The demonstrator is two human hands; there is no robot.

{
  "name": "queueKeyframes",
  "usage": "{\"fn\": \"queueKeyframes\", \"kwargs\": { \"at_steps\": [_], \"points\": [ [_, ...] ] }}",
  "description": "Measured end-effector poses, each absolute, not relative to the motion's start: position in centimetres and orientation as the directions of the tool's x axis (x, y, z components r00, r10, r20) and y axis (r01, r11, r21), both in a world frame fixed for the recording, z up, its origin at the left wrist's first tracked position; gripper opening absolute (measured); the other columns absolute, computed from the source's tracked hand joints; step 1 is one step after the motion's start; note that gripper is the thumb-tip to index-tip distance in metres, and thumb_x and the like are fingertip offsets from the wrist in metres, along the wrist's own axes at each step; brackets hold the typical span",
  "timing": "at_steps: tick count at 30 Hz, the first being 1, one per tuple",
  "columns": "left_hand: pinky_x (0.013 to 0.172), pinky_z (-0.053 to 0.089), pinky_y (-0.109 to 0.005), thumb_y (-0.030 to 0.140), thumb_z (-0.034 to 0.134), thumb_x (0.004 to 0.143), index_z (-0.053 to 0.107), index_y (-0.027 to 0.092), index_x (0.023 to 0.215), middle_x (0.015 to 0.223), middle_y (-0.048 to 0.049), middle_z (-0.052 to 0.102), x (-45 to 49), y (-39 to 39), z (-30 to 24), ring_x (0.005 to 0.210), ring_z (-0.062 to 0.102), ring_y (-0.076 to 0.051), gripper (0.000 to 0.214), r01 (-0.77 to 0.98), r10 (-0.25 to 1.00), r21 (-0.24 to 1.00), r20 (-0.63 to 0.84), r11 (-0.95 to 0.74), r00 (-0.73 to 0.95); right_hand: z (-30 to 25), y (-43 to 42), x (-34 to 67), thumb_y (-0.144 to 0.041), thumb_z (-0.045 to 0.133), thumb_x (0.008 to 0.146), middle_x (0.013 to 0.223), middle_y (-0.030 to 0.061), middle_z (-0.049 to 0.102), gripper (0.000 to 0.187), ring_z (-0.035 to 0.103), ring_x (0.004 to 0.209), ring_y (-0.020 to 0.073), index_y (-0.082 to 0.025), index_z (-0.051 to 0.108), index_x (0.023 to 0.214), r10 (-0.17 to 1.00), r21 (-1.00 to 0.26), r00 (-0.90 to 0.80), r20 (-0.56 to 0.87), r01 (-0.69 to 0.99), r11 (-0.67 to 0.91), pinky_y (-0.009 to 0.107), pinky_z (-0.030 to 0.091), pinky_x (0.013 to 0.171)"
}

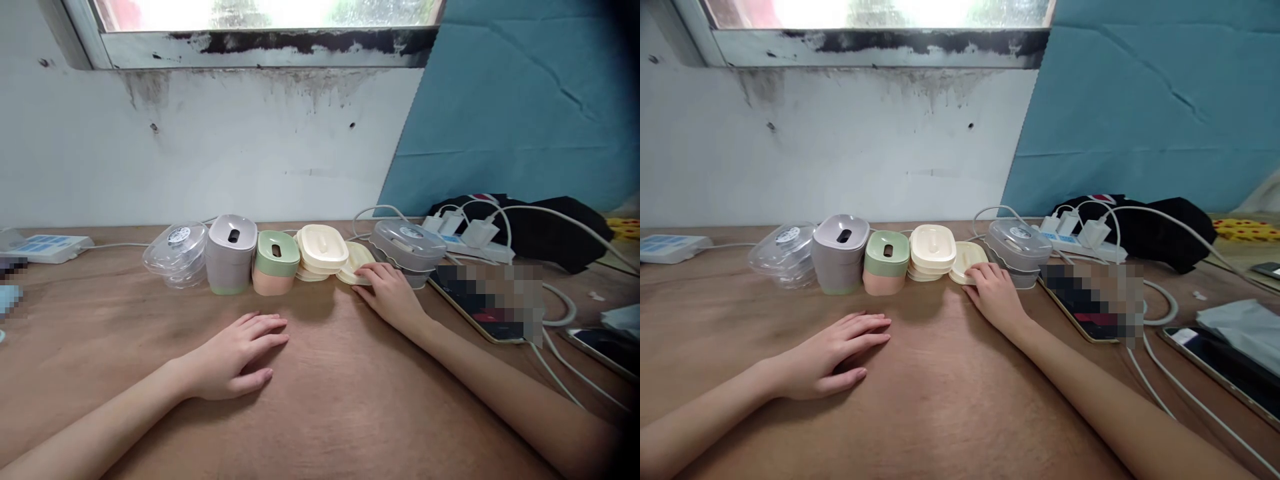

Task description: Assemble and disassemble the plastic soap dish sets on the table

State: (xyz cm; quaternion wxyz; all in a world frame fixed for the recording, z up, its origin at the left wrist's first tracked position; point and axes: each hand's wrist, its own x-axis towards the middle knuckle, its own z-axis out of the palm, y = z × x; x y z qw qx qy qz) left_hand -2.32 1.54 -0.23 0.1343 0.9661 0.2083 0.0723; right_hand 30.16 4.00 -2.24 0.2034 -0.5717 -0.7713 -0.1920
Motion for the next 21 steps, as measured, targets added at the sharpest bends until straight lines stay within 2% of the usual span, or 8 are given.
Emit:
{"fn": "queueKeyframes", "kwargs": {
  "at_steps": [10, 15, 18, 21],
  "points": [
    [0.107, 0.024, -0.045, 0.027, 0.047, 0.084, 0.034, 0.022, 0.134, 0.141, -0.0099, 0.034, -2.3, 1.5, -0.2, 0.13, 0.03, -0.026, 0.052, 0.398, 0.428, 0.282, 0.048, -0.873, 0.903, -1.2, 1.8, 28.9, -0.028, 0.054, 0.078, 0.092, 0.0098, 0.061, 0.009, 0.054, 0.09, 0.0269, -0.019, 0.055, 0.078, 0.796, 0.084, -0.365, 0.482, 0.924, 0.372, 0.039, 0.039, 0.079],
    [0.107, 0.023, -0.046, 0.028, 0.047, 0.085, 0.033, 0.022, 0.134, 0.142, -0.0098, 0.032, -2.3, 1.6, -0.2, 0.131, 0.028, -0.026, 0.052, 0.403, 0.426, 0.269, 0.034, -0.875, 0.904, -0.2, -1.2, 26.4, -0.024, 0.05, 0.078, 0.079, 0.007, 0.059, 0.008, 0.054, 0.075, 0.0216, -0.02, 0.052, 0.072, 0.775, 0.068, -0.461, 0.431, 0.873, 0.482, 0.035, 0.041, 0.071],
    [0.107, 0.025, -0.043, 0.028, 0.048, 0.085, 0.028, 0.02, 0.136, 0.143, -0.011, 0.03, -2.4, 1.6, -0.4, 0.131, 0.027, -0.025, 0.056, 0.391, 0.421, 0.277, 0.059, -0.878, 0.905, 0.4, -3.0, 24.9, -0.022, 0.047, 0.08, 0.077, 0.0072, 0.059, 0.009, 0.052, 0.071, 0.0199, -0.019, 0.053, 0.075, 0.685, -0.013, -0.617, 0.389, 0.739, 0.673, 0.034, 0.042, 0.068],
    [0.108, 0.024, -0.042, 0.033, 0.052, 0.083, 0.008, 0.016, 0.142, 0.147, -0.0144, 0.015, -2.5, 1.7, -0.8, 0.135, 0.015, -0.027, 0.074, 0.407, 0.453, 0.284, 0.116, -0.868, 0.884, 0.9, -3.8, 24.2, -0.021, 0.046, 0.084, 0.094, 0.0079, 0.062, 0.011, 0.054, 0.086, 0.0198, -0.018, 0.055, 0.089, 0.494, -0.145, -0.829, 0.262, 0.472, 0.87, 0.035, 0.042, 0.08]
  ]
}}
